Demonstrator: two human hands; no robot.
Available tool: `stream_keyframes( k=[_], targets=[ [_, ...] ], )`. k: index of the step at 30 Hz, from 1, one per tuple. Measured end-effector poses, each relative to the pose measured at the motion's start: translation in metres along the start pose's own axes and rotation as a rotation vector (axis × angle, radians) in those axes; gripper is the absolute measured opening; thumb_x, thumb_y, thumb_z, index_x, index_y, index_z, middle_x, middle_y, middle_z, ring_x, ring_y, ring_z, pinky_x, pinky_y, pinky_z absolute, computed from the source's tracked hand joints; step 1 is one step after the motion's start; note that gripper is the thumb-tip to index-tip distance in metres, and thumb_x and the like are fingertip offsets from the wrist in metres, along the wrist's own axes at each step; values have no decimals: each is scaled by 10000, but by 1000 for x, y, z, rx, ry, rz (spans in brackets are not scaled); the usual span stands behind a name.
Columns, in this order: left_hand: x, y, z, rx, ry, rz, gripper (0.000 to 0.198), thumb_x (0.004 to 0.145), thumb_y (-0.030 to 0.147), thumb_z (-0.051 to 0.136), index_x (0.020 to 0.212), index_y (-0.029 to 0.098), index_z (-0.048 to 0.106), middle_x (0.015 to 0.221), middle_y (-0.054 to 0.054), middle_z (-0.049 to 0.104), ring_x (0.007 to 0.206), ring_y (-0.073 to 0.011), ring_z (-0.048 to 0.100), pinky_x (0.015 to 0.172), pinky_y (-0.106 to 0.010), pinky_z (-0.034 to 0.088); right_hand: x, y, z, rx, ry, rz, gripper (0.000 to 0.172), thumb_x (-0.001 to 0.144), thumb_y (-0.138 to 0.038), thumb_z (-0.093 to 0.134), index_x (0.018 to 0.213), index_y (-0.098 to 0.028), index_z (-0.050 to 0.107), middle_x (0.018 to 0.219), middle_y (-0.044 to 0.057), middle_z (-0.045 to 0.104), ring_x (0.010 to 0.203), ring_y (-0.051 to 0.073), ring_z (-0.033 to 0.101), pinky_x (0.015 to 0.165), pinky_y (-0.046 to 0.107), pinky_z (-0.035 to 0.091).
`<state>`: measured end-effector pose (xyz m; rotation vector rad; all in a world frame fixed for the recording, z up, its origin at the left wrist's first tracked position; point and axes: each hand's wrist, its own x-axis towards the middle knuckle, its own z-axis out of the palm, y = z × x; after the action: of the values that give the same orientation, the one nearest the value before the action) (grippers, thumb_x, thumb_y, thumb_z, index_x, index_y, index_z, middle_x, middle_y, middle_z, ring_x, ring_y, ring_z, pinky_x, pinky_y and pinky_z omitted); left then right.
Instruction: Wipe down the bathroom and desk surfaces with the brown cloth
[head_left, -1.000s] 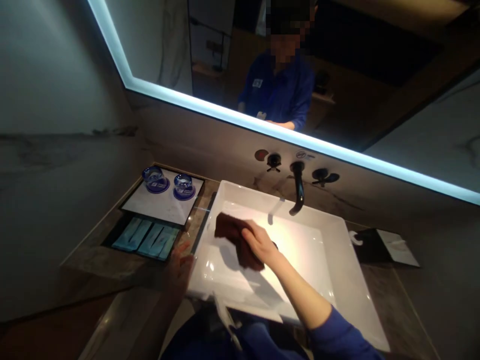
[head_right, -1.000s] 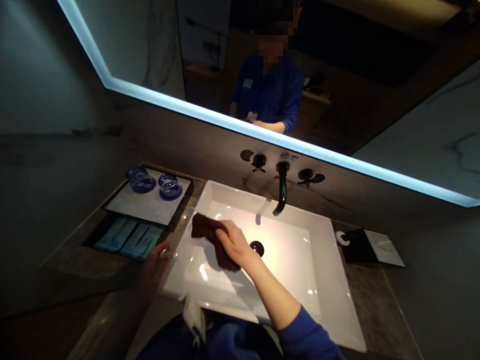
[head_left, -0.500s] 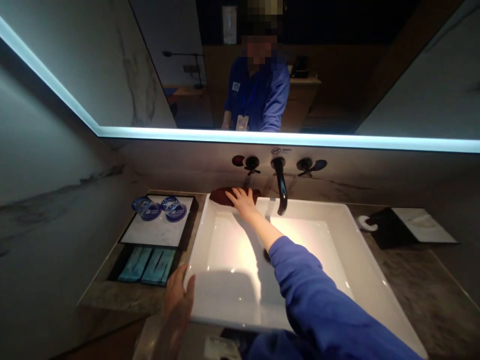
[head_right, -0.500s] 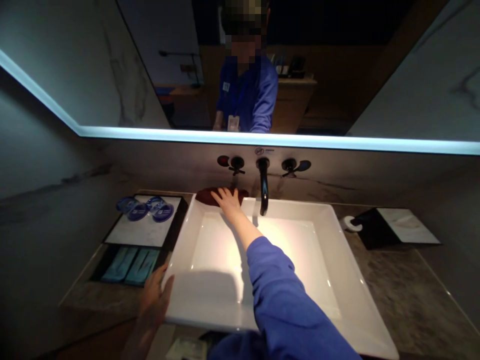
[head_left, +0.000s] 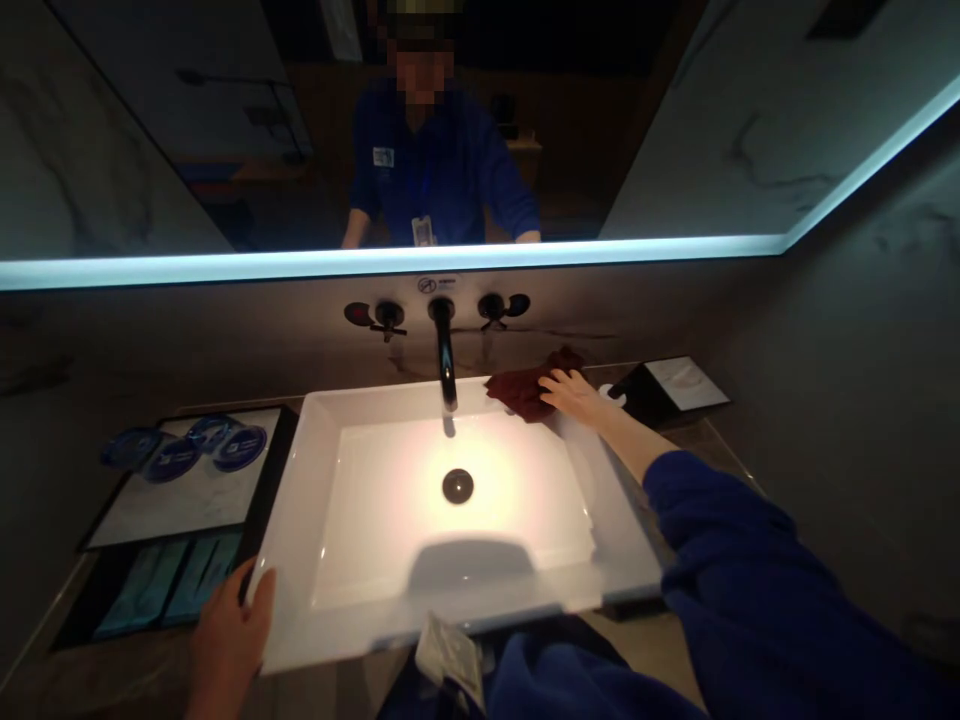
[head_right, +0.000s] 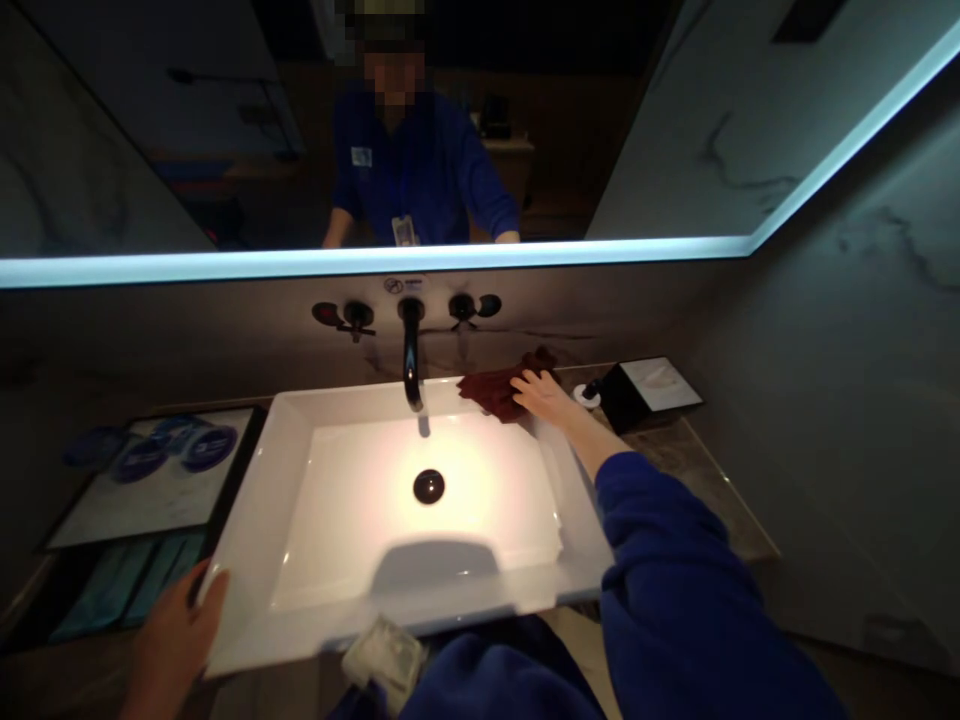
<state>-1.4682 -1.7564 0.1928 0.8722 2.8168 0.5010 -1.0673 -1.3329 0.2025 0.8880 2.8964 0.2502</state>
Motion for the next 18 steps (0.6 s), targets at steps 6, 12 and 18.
stream_keyframes(
  k=[6, 12, 18],
  targets=[
    [4, 2, 2, 86, 19, -122, 461, 734, 580, 361, 982, 234, 536, 1008, -84, 621, 898, -280, 600, 911, -425, 476, -38, -1, -58, -2, -153, 218, 241, 785, -130, 505, 879, -141, 726, 966, 187, 625, 943, 300, 531, 736, 369, 441],
    [0, 14, -3, 175, -41, -154, 515, 775, 541, 365, 1111, 196, 551, 1106, -103, 620, 1040, -277, 585, 957, -395, 447, -61, -21, -61, -63, 12, 216, 294, 861, -188, 425, 1011, -136, 673, 1138, 205, 542, 1069, 319, 455, 818, 417, 431],
    [-8, 39, -15, 254, -130, -280, 552, 846, 489, 394, 1261, 146, 518, 1212, -130, 600, 1143, -264, 553, 988, -350, 420, -35, -28, 1, -165, -298, 108, 467, 785, -278, 548, 1232, -156, 605, 1394, 155, 446, 1275, 417, 283, 1010, 720, 181]
  ],
)
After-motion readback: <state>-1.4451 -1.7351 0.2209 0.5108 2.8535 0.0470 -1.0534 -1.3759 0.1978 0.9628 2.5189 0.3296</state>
